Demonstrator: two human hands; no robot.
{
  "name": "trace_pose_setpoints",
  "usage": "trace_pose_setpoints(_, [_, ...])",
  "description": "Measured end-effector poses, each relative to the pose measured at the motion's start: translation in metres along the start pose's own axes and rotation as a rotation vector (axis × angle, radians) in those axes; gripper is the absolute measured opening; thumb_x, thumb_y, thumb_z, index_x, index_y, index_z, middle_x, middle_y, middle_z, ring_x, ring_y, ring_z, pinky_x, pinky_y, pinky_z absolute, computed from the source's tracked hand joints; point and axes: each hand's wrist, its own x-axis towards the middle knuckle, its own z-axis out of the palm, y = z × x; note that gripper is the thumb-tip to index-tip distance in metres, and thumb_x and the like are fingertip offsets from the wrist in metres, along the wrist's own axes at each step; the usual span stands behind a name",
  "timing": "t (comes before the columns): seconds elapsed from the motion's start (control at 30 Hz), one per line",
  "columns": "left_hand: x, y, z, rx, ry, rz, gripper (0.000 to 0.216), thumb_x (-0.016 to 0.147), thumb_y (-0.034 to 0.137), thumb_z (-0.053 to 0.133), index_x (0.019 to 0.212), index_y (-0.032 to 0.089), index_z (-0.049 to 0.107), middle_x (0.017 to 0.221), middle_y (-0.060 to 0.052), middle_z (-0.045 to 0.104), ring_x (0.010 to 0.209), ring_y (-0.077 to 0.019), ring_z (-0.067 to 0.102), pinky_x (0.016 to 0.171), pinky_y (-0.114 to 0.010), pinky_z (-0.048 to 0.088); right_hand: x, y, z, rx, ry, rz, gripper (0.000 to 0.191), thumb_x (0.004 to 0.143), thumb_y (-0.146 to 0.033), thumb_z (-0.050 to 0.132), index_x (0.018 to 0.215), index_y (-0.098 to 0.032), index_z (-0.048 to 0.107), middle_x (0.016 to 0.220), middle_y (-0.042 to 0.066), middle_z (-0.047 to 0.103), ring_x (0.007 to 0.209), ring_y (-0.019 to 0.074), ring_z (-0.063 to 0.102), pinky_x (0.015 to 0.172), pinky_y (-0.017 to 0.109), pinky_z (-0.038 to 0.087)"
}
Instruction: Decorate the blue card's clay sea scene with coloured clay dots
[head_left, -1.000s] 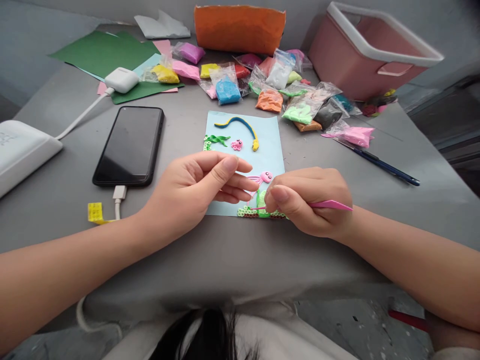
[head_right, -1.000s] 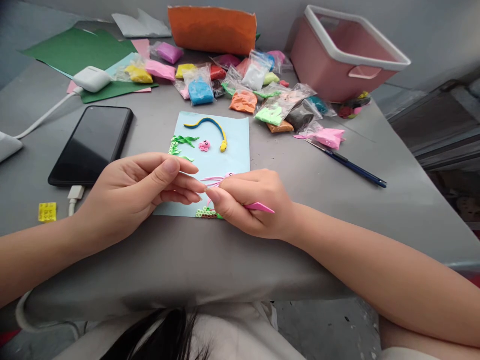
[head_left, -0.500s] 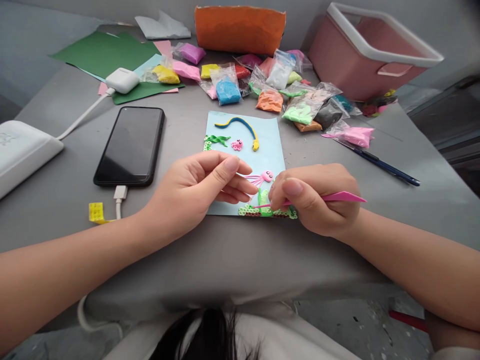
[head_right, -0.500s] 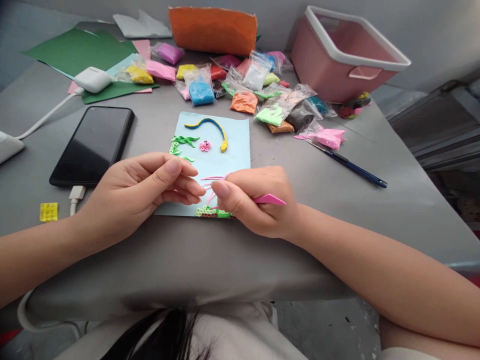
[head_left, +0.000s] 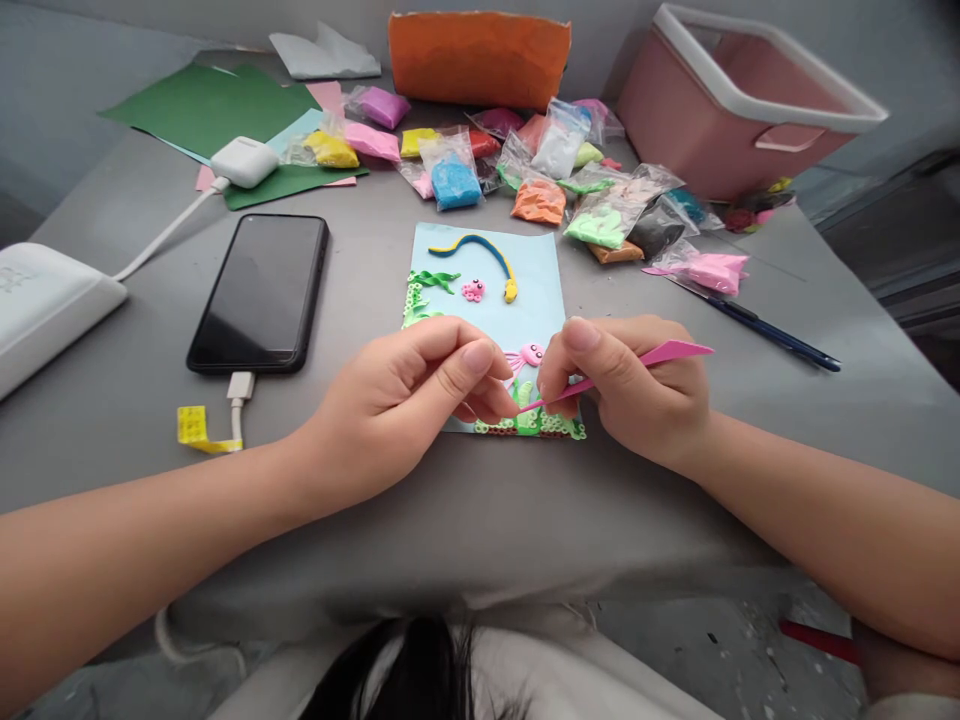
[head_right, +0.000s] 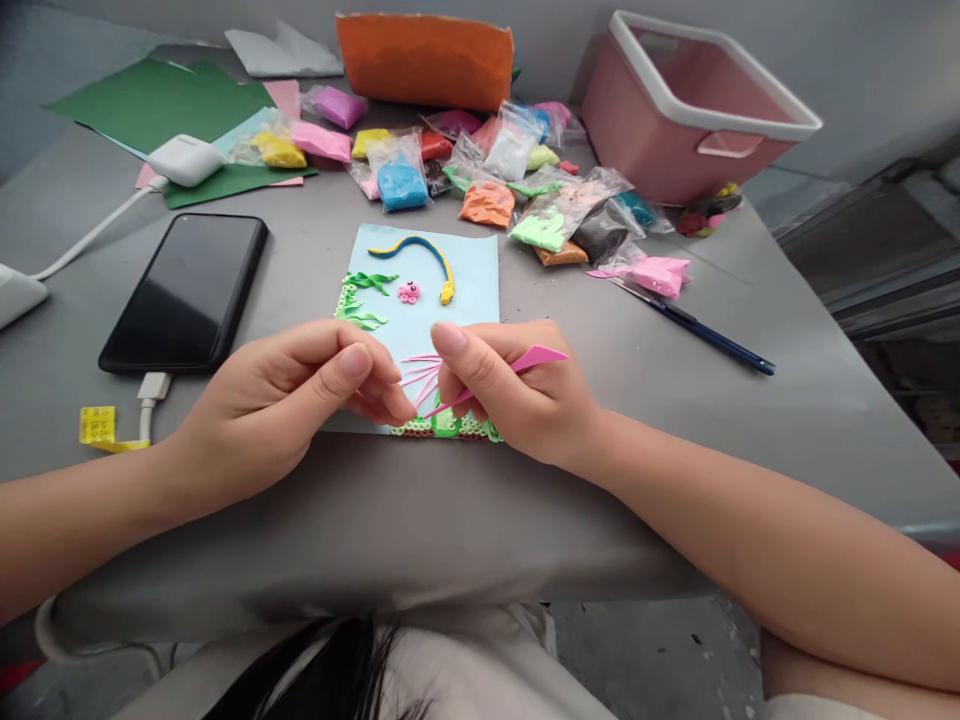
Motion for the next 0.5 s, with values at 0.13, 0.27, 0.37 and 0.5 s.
trace_pose_setpoints(0.13, [-0.0003,-0.0002,-0.0002,-0.016,0.028,-0.003,0.029,0.101,0.043,0.056,0.086,0.02,0.066,0.08,-0.001,0.076,0.076,-0.0136,0.073,0.072,-0.022,0.06,0.0003,-0.0004,0.0005,-0.096,-0.014,-0.038,0.054,0.105,-0.042,0.05,0.057,-0.018,0.059,0.049,-0.002,0.057,0.044,0.0063,0.05,0.042,0.019,0.039])
trace_pose_setpoints(0.27, [-0.0004,-0.001,-0.0009,-0.03,0.033,0.002,0.028,0.101,0.043,0.056,0.088,0.02,0.066,0.081,-0.001,0.076,0.076,-0.0124,0.073,0.073,-0.02,0.06,0.0018,-0.002,-0.0008,-0.154,-0.065,-0.057,0.051,0.105,-0.035,0.048,0.059,-0.018,0.058,0.05,-0.003,0.058,0.044,0.005,0.05,0.043,0.018,0.038])
trace_pose_setpoints(0.37, [-0.0001,-0.0011,-0.0011,-0.023,0.03,0.003,0.028,0.101,0.043,0.056,0.088,0.02,0.067,0.08,-0.001,0.075,0.076,-0.0133,0.072,0.073,-0.022,0.06,0.0024,-0.0039,-0.0017,-0.202,-0.114,-0.091,0.049,0.105,-0.03,0.049,0.058,-0.017,0.056,0.05,-0.003,0.056,0.044,0.0049,0.047,0.043,0.019,0.037])
trace_pose_setpoints(0.5, [0.0005,-0.0006,-0.0005,-0.011,0.016,-0.01,0.031,0.099,0.046,0.058,0.086,0.02,0.068,0.081,-0.002,0.075,0.078,-0.0154,0.073,0.074,-0.025,0.061,-0.0008,-0.0034,-0.0018,-0.142,-0.067,-0.112,0.05,0.105,-0.032,0.05,0.058,-0.018,0.058,0.049,-0.003,0.055,0.044,0.006,0.047,0.043,0.021,0.036])
